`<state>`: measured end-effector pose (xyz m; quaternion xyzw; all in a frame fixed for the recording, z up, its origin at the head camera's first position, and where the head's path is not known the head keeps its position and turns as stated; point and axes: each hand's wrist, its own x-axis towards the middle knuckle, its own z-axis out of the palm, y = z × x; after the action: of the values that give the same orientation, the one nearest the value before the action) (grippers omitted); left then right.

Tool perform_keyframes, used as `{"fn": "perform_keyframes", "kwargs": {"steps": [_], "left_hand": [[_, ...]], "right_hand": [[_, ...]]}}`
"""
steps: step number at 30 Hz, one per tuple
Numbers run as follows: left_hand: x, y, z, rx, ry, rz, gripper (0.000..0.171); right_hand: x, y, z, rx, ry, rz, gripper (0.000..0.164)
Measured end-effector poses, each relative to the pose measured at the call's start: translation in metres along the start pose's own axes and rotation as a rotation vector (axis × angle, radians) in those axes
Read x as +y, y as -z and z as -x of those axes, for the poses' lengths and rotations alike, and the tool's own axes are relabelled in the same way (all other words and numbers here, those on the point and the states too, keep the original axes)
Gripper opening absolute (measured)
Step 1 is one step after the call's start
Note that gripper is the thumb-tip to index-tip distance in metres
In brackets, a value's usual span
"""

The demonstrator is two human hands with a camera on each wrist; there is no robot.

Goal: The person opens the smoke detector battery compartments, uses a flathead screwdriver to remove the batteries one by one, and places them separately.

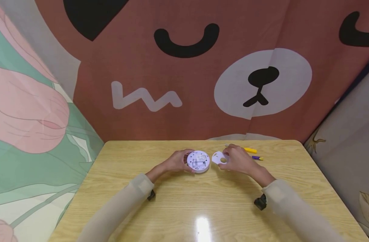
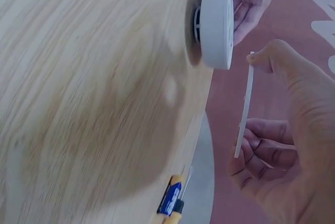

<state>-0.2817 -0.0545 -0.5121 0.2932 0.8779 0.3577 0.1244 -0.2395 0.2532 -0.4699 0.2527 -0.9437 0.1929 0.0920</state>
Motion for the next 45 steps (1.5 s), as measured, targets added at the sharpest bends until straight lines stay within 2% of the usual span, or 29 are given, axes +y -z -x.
{"fn": "perform_keyframes", "kwargs": {"steps": [7, 14, 21, 26, 29, 33, 37, 45], "left_hand": [[0.0, -0.001, -0.001, 0.007, -0.001, -0.025, 0.101], [0.0, -0.001, -0.001, 0.007, -0.005, -0.023, 0.098], [0.001, -0.001, 0.0, 0.015, -0.001, -0.007, 0.096], [0.001, -0.002, 0.0, 0.012, 0.001, 0.005, 0.095], [0.001, -0.002, -0.001, 0.019, -0.008, 0.002, 0.093], [0.001, -0.001, 0.0, 0.019, -0.005, 0.003, 0.093], [0.0, -0.002, 0.0, 0.017, 0.008, 0.01, 0.095], [0.0, -0.003, -0.001, 0.022, 0.0, 0.009, 0.096]], "right_hand": [[-0.013, -0.006, -0.01, -0.005, -0.027, 0.002, 0.039], [-0.026, -0.013, -0.018, -0.025, -0.072, -0.004, 0.044], [-0.036, -0.024, -0.024, 0.02, -0.096, -0.012, 0.041], [-0.042, -0.032, -0.028, 0.054, -0.097, 0.0, 0.045], [-0.047, -0.036, -0.029, 0.067, -0.111, 0.003, 0.044], [-0.053, -0.041, -0.032, 0.094, -0.14, 0.012, 0.051], [-0.057, -0.045, -0.035, 0.122, -0.166, 0.0, 0.049], [-0.063, -0.051, -0.042, 0.097, -0.208, 0.003, 0.051]]}}
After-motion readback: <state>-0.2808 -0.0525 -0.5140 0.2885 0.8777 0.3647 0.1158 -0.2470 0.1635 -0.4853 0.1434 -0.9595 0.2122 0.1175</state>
